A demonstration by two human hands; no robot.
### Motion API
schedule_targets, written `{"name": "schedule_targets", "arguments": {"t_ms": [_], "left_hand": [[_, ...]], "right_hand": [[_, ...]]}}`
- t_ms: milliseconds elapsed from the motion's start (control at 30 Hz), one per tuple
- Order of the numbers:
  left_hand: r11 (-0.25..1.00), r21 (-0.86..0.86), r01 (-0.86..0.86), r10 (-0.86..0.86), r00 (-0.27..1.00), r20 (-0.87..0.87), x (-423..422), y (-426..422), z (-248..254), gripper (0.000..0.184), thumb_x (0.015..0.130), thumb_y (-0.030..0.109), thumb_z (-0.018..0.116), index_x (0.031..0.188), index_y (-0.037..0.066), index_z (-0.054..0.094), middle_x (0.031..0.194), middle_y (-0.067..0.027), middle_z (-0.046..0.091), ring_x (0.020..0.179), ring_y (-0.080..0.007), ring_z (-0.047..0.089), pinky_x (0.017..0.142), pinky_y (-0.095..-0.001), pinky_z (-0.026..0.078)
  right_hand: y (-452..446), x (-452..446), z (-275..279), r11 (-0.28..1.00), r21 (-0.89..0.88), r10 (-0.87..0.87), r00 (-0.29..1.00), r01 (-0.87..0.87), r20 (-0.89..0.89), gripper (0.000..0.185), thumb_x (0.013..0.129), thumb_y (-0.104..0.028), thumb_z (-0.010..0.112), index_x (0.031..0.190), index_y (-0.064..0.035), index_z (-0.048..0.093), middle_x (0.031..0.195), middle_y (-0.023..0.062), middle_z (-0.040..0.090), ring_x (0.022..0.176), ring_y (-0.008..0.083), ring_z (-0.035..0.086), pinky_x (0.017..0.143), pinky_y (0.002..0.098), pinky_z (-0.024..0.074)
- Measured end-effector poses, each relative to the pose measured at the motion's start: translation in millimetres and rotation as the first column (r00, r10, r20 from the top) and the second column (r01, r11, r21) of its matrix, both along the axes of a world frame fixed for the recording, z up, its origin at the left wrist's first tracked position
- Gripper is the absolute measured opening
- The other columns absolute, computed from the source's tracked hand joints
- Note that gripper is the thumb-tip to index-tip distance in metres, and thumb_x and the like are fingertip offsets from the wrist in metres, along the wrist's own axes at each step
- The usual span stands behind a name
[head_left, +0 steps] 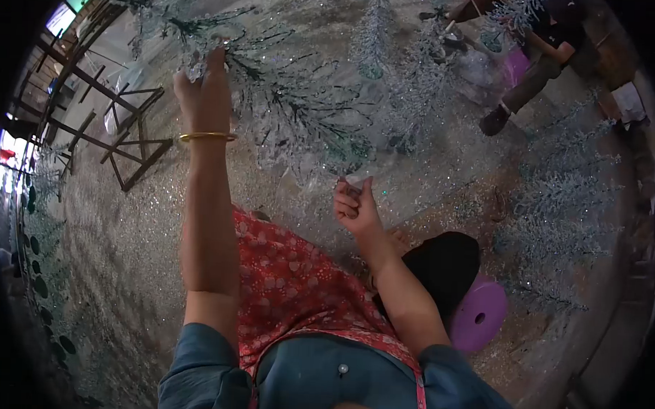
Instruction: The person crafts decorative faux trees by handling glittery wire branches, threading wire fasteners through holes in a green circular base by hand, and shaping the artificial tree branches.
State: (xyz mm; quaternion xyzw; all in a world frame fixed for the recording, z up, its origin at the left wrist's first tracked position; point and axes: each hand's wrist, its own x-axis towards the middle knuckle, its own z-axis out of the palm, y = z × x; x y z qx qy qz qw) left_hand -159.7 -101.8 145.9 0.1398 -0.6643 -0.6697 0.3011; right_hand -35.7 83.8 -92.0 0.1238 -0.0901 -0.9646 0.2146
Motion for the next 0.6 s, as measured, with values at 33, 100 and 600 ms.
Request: {"name": "schedule_targets", "arguments": {"t_ms": [33,100,600], "left_hand": [[0.976,-0.218,-0.004,-0.002,1.0,-0.026,-11.5,-9.8,-13.4,0.04,0.073,0.033,0.063,0.089,-0.003,0.057,0.08,-0.0147,0.058,0.068,-0.0199,0.052,0.063,-0.0306,0.041],[0.781,-0.594,-0.194,0.053,0.968,-0.246,-45.8,-33.6,-54.1,0.039,0.072,0.032,0.063,0.085,-0.004,0.056,0.078,-0.0222,0.057,0.065,-0.0297,0.053,0.064,-0.0372,0.041],[0.601,-0.728,-0.331,0.305,0.936,-0.174,-36.1,-34.8,-43.8,0.025,0.069,0.018,0.062,0.072,-0.006,0.054,0.055,-0.0214,0.051,0.053,-0.0356,0.049,0.053,-0.0402,0.038]], "right_hand": [[-2.1,1.0,-12.2,0.999,0.052,0.016,1.0,-0.015,-0.021,0.04,0.088,-0.035,0.036,0.095,0.002,0.051,0.073,0.0056,0.055,0.042,0.0048,0.031,0.035,0.0172,0.0241],[-9.6,3.6,-23.4,0.994,0.099,0.047,0.998,-0.043,-0.035,0.032,0.089,-0.028,0.039,0.098,0.0005,0.051,0.074,0.0055,0.054,0.043,0.0048,0.032,0.036,0.0169,0.0254],[-52.0,-42.6,-6.8,-0.335,0.886,0.411,0.896,0.321,-0.17,0.022,0.082,-0.022,0.049,0.085,-0.0027,0.058,0.069,0.0058,0.06,0.057,0.011,0.053,0.052,0.0253,0.0411]]}}
